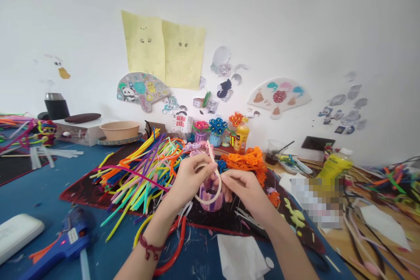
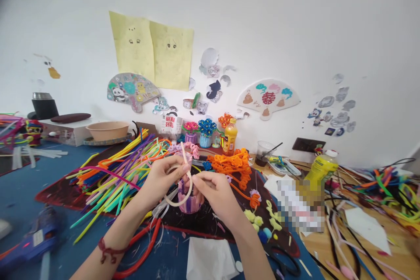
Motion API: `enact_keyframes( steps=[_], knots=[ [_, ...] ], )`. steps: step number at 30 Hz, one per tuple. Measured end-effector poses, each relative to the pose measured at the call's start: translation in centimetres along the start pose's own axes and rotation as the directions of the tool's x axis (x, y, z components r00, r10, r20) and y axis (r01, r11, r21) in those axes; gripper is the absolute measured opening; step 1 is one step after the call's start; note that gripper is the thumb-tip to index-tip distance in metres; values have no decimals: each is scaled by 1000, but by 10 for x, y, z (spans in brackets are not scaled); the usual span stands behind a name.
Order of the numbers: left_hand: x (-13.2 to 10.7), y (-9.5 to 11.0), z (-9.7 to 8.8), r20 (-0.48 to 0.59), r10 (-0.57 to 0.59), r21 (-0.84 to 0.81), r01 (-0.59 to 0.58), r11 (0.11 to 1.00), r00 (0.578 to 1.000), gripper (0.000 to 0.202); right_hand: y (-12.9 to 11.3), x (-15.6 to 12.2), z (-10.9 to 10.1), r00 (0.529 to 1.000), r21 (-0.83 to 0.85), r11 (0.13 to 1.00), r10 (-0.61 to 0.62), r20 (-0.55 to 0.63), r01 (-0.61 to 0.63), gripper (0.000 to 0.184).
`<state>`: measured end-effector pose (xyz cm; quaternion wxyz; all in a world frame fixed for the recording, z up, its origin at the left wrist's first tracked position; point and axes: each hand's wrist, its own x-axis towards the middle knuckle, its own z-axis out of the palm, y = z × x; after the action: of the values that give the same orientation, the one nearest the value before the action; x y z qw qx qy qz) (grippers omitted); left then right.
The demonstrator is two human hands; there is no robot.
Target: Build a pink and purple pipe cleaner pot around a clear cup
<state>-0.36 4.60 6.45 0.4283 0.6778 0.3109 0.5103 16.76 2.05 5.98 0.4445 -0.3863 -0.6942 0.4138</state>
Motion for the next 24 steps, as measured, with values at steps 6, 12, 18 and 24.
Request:
enact_keyframes(
  steps=[6, 12, 18, 24],
  knots=[
    [1, 0, -1, 12, 41, 41, -41, 998, 999, 35, 1, 1, -1, 997, 174, 982, 78, 5, -78, 44],
    [1, 4, -2, -13, 122, 181, -117, 976, 993, 25, -1, 1, 0, 995, 204, 974, 97, 7, -96, 36],
    [0, 5, 2, -49, 173, 246, -156, 957, 984, 23, 1, 3, 1, 994, 206, 976, 87, -63, -72, 36],
    [1, 0, 1, -71, 150, 176, -136, 975, 986, 27, 2, 2, 1, 993, 207, 977, 67, -102, -45, 38]
  ],
)
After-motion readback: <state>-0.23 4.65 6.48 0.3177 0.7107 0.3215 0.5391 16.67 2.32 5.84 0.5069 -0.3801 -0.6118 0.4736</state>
